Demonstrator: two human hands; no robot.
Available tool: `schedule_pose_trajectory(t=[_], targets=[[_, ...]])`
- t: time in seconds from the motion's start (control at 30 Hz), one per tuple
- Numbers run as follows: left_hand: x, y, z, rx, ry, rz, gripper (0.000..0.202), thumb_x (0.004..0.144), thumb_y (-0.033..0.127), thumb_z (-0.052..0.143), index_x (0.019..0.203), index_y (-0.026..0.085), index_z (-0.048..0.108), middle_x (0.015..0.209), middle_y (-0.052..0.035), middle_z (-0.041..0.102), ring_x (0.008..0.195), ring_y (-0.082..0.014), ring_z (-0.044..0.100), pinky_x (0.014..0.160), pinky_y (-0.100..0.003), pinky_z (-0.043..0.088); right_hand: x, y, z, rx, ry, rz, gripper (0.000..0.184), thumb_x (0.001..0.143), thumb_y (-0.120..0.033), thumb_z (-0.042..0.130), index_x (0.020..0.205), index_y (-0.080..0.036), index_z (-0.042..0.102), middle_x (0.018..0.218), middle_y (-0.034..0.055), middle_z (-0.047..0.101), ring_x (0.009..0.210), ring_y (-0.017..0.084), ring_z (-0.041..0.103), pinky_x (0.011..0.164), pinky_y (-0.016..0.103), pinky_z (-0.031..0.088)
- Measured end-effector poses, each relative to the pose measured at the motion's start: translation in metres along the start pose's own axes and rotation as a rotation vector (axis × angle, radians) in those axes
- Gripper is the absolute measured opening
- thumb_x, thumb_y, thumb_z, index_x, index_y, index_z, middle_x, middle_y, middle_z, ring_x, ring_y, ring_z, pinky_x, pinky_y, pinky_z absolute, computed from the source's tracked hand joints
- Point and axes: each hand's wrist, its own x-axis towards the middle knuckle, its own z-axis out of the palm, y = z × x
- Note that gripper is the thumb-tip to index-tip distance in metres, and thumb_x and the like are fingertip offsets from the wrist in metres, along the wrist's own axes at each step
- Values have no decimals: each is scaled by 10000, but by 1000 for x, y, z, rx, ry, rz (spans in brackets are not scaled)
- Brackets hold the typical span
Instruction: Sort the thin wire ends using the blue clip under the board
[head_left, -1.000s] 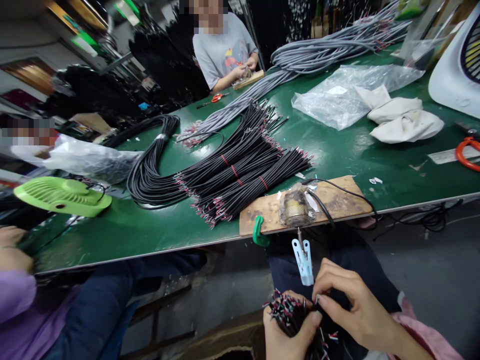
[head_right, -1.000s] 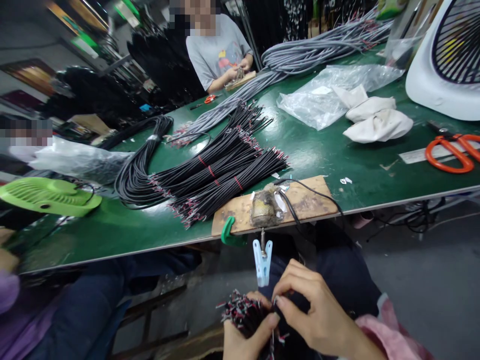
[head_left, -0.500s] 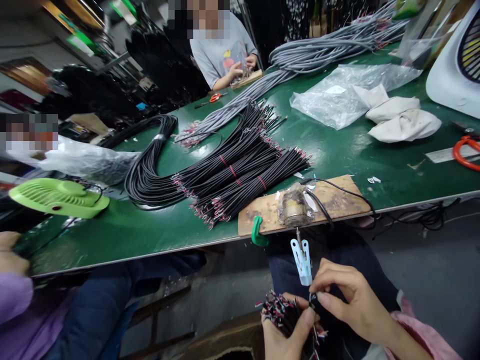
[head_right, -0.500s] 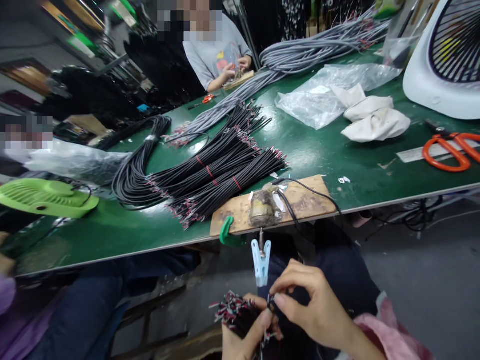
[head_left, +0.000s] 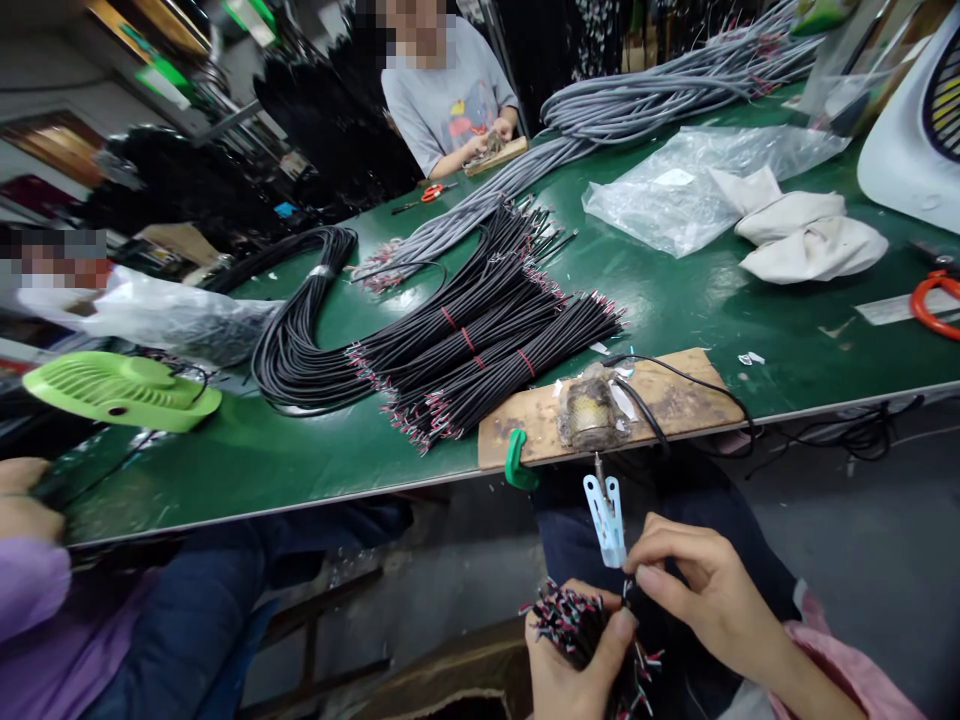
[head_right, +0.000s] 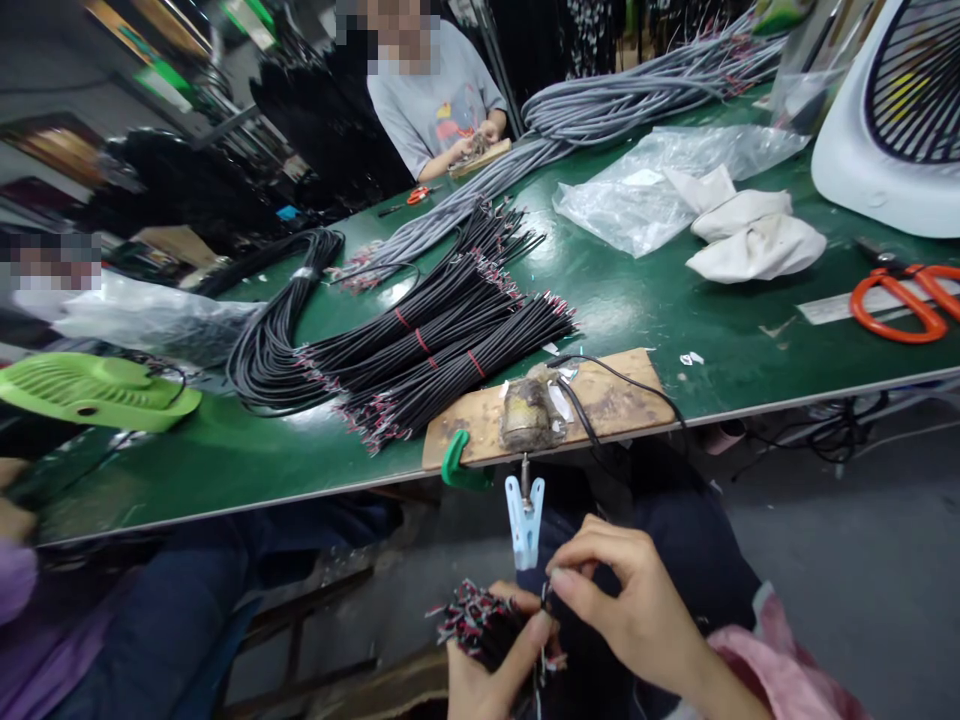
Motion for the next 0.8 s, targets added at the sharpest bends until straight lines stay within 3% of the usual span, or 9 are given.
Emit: schedule_pose_trajectory(t=[0.23, 0.33, 0.4, 0.5, 0.57, 0.63, 0.7, 0.8], targets=[[1, -3, 0, 35, 32, 81, 282, 650, 384, 840, 681, 162, 670, 573, -26, 680, 582, -201, 676, 562, -262, 547, 2, 1, -2, 221, -174, 258, 304, 824, -442, 708, 808, -145, 772, 765, 69, 693, 727, 199, 646, 659, 286, 485], [1, -6, -1, 32, 52, 71, 298, 639, 393, 844, 698, 159, 670, 629, -47, 710, 613, -216, 690, 573, -275, 558, 2, 3, -1, 285, -170, 293, 290, 784, -426, 748, 788, -136, 766, 737, 56, 681, 692, 190, 649, 613, 271, 499], [2, -8, -1, 38, 70, 55, 312, 636, 409, 842, 713, 157, 676, 659, -61, 723, 633, -229, 697, 564, -281, 562, 1, 3, 1, 175, -91, 169, 202, 812, -330, 735, 746, -140, 748, 694, 43, 665, 648, 173, 629, 572, 263, 483], [2, -9, 0, 87, 112, 70, 340, 643, 445, 826, 743, 149, 693, 701, -84, 740, 669, -250, 707, 590, -300, 572, -3, 4, 3, -174, 77, -265, 103, 868, -121, 641, 809, -141, 723, 697, 42, 678, 651, 166, 604, 652, 310, 492], [3, -8, 2, 134, 144, 87, 352, 651, 459, 813, 749, 138, 704, 711, -92, 746, 669, -245, 709, 633, -298, 572, -8, 4, 2, -451, 121, -576, 175, 893, -46, 562, 961, -114, 708, 751, 65, 704, 688, 179, 602, 723, 353, 489], [3, -4, 5, 149, 179, 83, 343, 646, 445, 817, 734, 132, 710, 696, -86, 747, 651, -226, 706, 651, -277, 569, -13, 5, 1, -663, 87, -775, 240, 920, -27, 502, 1087, -63, 670, 795, 93, 722, 706, 188, 606, 709, 359, 478], [3, 1, 8, 119, 236, 81, 308, 605, 396, 851, 712, 142, 714, 682, -62, 747, 650, -207, 702, 658, -250, 566, -17, 6, 0, -753, 44, -827, 247, 942, -39, 480, 1119, -46, 651, 803, 97, 730, 703, 188, 616, 695, 354, 469], [4, 11, 10, 62, 250, 129, 243, 568, 335, 881, 656, 171, 725, 643, -14, 723, 625, -171, 672, 647, -221, 541, -17, 6, 4, -587, 127, -689, 155, 920, -75, 549, 999, -119, 676, 746, 47, 706, 665, 169, 616, 743, 347, 477]])
